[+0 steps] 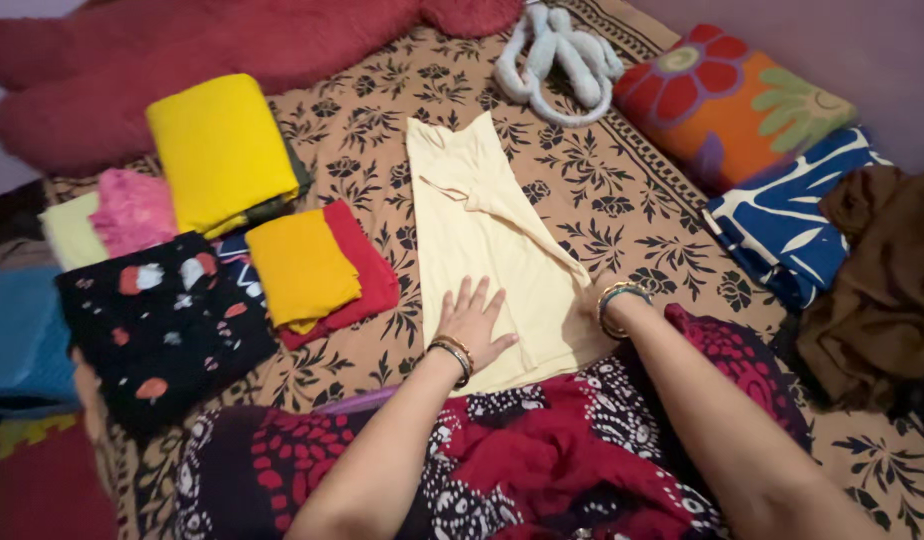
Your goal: The person folds a yellow shirt and a brown garment by hand while sitting on the floor. The person first spreads the yellow shirt flat, folds the sleeves and sides toward the center, and then folds it into a square before laying out and folding the brown piece of clothing.
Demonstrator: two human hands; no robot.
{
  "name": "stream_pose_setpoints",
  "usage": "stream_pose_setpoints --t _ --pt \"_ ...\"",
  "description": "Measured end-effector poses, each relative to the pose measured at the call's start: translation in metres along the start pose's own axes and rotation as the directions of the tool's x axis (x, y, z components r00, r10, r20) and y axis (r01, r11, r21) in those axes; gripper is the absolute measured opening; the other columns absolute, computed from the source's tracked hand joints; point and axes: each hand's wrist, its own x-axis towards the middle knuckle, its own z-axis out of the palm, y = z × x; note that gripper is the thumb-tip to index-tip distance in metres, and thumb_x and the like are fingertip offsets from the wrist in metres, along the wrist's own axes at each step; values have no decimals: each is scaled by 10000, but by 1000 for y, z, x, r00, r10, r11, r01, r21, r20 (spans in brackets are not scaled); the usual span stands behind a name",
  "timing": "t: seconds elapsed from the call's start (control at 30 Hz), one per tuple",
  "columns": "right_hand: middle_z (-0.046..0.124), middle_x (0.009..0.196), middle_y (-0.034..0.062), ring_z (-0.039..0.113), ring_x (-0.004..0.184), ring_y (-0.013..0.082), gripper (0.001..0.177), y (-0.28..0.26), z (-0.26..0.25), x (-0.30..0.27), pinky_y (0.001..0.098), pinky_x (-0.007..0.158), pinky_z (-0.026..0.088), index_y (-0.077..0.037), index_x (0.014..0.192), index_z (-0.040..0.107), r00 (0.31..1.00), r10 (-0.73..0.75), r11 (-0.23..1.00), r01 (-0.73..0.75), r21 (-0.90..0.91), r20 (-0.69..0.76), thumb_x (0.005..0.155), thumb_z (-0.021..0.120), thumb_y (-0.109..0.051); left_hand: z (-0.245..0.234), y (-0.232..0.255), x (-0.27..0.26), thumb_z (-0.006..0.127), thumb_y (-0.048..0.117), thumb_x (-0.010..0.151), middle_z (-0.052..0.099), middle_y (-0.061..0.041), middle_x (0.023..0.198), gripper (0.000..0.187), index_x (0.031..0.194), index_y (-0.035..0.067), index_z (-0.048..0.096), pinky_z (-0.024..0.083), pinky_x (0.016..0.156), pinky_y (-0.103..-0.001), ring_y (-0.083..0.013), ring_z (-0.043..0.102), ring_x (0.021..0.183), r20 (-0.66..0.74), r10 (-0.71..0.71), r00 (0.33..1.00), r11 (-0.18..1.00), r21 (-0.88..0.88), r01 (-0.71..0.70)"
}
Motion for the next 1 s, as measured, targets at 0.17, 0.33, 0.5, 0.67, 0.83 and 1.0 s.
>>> stream_pose_setpoints --t 0.17,0.33,0.5,0.67,0.83,1.0 --pt "736 1180 134 718 1100 322 419 -35 -24 -69 446 972 565 -229 1195 744 997 -68 985 59 -164 -46 857 661 -464 18 6 -17 508 591 954 230 -175 1667 785 1577 145 335 148 1231 -551 -367 140 1555 -7 13 1000 996 -92 -14" --pt "736 1119 195 704 1068 379 327 -34 -5 -80 499 928 553 -158 1187 678 962 -256 964 248 -91 -97 937 593 -350 65 -33 33 593 469 974 518 -206 1510 646 1461 53 506 351 1206 -434 -338 456 1431 -289 -75 954 906 -420 -56" --pt "711 1122 258 686 1073 425 292 -26 16 -57 528 918 541 -115 1185 662 952 -267 964 264 -39 -148 1006 449 -205 83 -88 152 680 316 935 759 -127 1160 424 1272 59 676 579 882 -411 -255 699 1017 -114 -471 875 344 -937 64" --pt "710 1111 263 690 1068 423 319 -35 10 -63 528 916 546 -113 1223 630 942 -325 946 322 -47 -87 973 437 -160 58 -115 255 631 303 995 726 -84 1094 273 1177 108 692 504 988 -433 -230 674 1004 -125 -381 916 672 -719 181" --pt "716 1097 255 701 1046 413 312 -51 -6 -82 522 905 554 -115 1259 592 936 -349 932 353 -83 52 1014 404 -161 16 -136 313 610 315 985 693 -102 1170 329 1219 90 662 484 1010 -447 -244 653 1059 211 -690 692 -178 -977 119" --pt "725 1045 235 713 1023 387 284 -65 -28 -109 497 894 560 -127 1205 596 917 -393 916 396 -66 64 950 475 -95 -14 -168 345 588 327 975 659 -120 1246 386 1261 71 633 465 1031 -462 -258 632 1114 324 -657 680 -294 -941 165"
